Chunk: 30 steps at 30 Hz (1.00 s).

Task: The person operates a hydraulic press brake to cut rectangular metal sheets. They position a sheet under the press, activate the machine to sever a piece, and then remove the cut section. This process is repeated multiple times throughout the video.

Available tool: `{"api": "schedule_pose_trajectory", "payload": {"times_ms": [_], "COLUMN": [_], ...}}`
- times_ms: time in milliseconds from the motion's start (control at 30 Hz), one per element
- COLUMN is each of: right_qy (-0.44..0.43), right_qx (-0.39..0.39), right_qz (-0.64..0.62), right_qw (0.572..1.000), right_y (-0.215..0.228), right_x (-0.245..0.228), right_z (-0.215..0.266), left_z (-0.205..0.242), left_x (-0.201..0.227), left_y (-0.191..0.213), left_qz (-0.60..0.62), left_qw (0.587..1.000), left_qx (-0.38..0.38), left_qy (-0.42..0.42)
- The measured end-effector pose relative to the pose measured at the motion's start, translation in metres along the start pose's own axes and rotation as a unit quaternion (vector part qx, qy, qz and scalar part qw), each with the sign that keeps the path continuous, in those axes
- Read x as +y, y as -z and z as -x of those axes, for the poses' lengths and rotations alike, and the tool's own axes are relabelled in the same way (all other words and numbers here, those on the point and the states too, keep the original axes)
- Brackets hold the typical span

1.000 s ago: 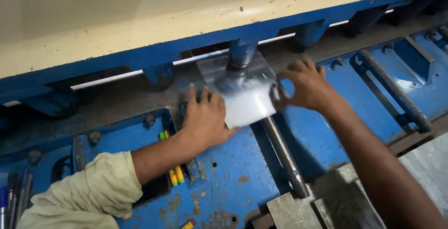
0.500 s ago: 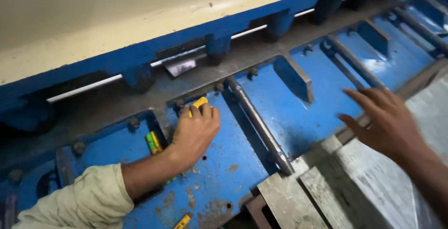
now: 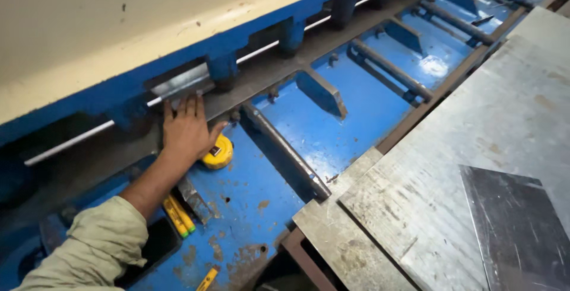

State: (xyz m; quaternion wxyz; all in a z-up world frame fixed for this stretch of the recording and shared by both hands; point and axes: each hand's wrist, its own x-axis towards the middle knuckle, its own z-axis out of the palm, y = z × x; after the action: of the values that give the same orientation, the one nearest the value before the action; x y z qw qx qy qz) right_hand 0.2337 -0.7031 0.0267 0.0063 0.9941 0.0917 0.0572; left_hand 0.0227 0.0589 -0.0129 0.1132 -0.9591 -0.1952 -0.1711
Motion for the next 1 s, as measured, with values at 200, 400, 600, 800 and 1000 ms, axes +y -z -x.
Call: {"api": "schedule_pose_trajectory", "payload": {"times_ms": [200, 400, 600, 800, 1000], "right_qy": [-0.002, 0.001, -0.046, -0.025, 0.073], "right_qx": [-0.001, 0.014, 0.028, -0.019, -0.007], "right_qz": [-0.026, -0.042, -0.033, -0.069, -0.05], "right_qw": [1.0, 0.999, 0.998, 0.997, 0.996], "right_y": [-0.003, -0.015, -0.009, -0.007, 0.01], "right_x": [0.019, 0.045, 0.102, 0.05, 0.01], "right_z": [0.025, 0.03, 0.143, 0.194, 0.209], "left_z": [-0.02, 0.003, 0.035, 0.054, 0.072], "left_x": [0.007, 0.07, 0.157, 0.239, 0.275], "left_y": [0.004, 0.059, 0.125, 0.156, 0.156], "left_qz": [-0.099, -0.015, 0.084, 0.199, 0.228], "left_qw": [0.993, 0.989, 0.952, 0.857, 0.799], "left_qx": [0.007, 0.136, 0.155, 0.135, 0.181], "left_qy": [0.057, -0.062, -0.249, -0.456, -0.526]}}
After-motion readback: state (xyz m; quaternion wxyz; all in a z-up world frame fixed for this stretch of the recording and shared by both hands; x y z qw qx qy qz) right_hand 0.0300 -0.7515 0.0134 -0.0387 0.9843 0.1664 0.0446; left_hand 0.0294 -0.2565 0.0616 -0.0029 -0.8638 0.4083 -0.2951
